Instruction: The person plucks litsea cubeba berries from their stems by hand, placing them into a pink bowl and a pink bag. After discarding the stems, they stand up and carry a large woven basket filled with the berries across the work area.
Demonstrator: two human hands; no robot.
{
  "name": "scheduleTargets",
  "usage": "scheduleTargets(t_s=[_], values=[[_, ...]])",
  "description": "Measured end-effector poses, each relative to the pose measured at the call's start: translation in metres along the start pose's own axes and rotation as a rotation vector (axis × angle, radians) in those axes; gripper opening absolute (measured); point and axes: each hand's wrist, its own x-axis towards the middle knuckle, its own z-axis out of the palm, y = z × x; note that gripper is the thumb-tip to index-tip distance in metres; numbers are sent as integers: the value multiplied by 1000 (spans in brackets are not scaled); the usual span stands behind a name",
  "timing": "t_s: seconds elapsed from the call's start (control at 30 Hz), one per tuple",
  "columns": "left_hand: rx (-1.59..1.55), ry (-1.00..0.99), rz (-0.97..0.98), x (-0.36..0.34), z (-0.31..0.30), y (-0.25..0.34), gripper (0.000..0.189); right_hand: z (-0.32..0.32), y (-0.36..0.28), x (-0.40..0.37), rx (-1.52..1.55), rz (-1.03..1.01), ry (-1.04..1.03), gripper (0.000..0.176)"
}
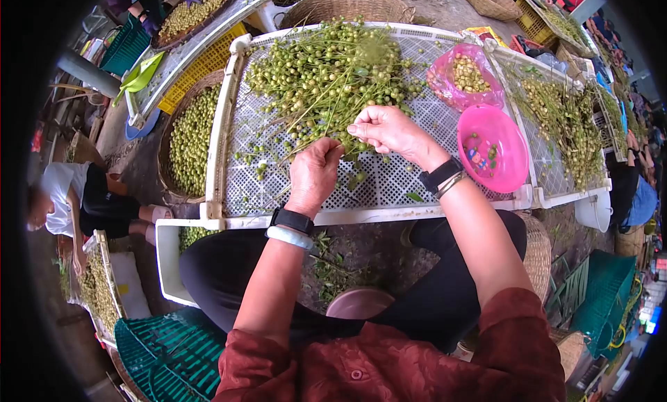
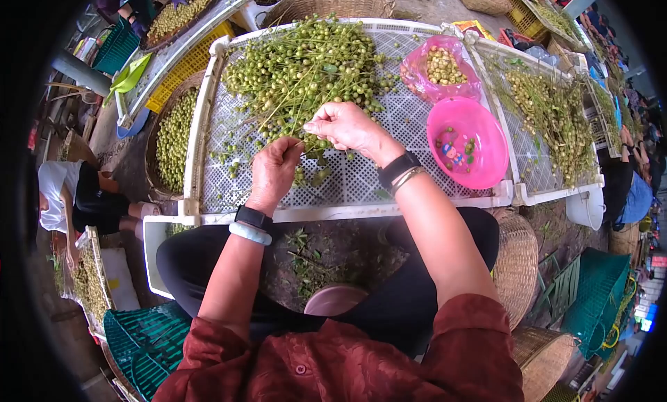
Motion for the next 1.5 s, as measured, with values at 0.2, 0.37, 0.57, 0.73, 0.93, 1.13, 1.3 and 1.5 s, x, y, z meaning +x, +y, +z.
scheduleTargets(t_s=[0.2, 0.37, 0.57, 0.73, 0.93, 1.13, 1.3, 1.5], values=[[-774, -59, -328, -1, 5, -31, 20, -19, -6, -11, 170, -7, 207, 21], [-1010, -92, -606, -1, -22, -20, 13, -15, -15, -36, 62, 62, 16, 22], [-1264, -62, -658, 0, -24, -34, 11, -14, 16, -17, -487, -76, 190, 21], [-1335, -116, -633, -1, -25, -34, 11, 15, 1, -14, -222, -330, 191, 21], [-1584, -203, -498, -7, -26, -28, 10, 5, -1, -7, -63, -138, 256, 27], [-1748, -298, -498, -15, -23, -27, 6, 11, -13, -18, -15, -72, 117, 36], [-1856, -470, -421, -20, -20, -20, 11, 15, -7, -11, -49, -217, 63, 35], [-1679, -482, -541, -25, -16, -19, 10, 12, -10, -6, 26, -262, -202, 19]])
